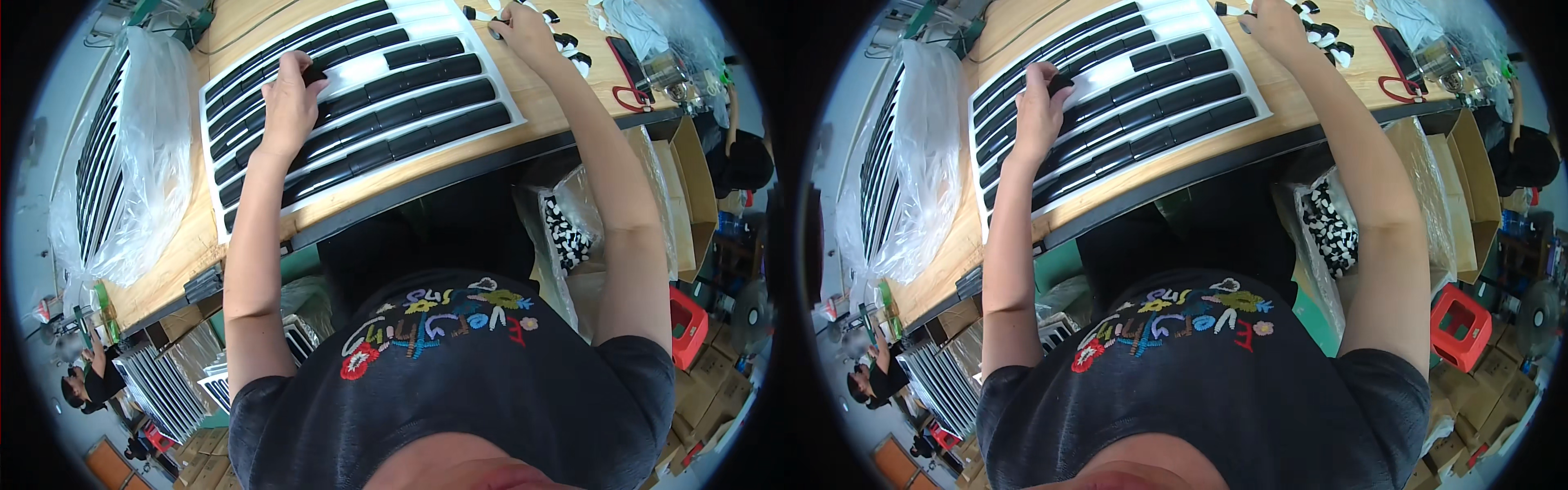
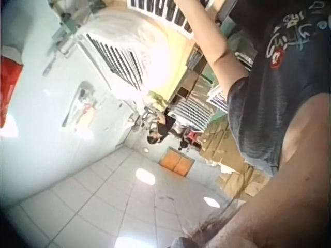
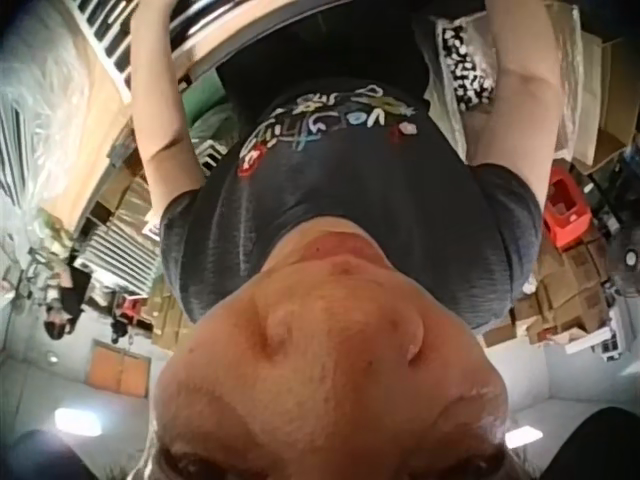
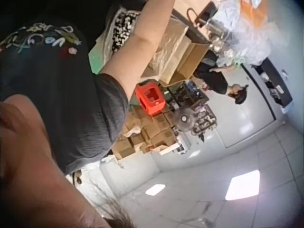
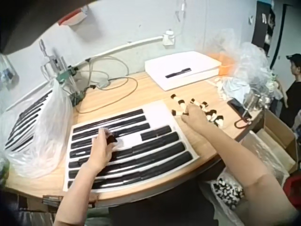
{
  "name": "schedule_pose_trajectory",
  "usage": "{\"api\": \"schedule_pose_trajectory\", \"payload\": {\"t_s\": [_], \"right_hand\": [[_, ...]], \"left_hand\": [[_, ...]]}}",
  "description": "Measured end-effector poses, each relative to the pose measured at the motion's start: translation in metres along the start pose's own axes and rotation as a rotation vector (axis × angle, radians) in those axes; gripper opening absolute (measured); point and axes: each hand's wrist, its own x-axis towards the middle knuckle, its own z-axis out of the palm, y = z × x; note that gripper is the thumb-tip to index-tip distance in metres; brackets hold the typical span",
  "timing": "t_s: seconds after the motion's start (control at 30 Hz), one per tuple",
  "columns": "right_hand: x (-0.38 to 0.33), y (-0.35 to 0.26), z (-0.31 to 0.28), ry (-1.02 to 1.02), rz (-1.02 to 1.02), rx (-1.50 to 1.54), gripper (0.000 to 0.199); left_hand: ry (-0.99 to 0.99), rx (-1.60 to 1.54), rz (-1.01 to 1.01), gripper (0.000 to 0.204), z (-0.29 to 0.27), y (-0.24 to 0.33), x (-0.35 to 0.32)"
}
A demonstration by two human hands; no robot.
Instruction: Assembling small black plastic components with white inserts and placing them into a partitioned assembly tray.
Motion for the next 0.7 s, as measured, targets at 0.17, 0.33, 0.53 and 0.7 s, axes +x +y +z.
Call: {"api": "schedule_pose_trajectory", "payload": {"t_s": [0.17,0.33,0.53,0.7], "right_hand": [[-0.009,0.021,0.001,0.087,-0.223,-0.265,0.024],[-0.101,-0.102,-0.067,-0.247,-0.029,0.788,0.020],[-0.139,-0.145,-0.080,-0.326,-0.014,0.935,0.016],[-0.152,-0.158,-0.076,-0.377,-0.015,0.969,0.015]], "left_hand": [[0.063,-0.979,-0.286,0.028,-0.002,0.065,-0.020],[0.014,-1.582,-0.458,0.023,0.012,0.102,-0.052],[0.015,-1.640,-0.398,0.023,0.008,0.123,-0.058],[-0.003,-1.683,-0.352,0.023,0.001,0.131,-0.062]]}}
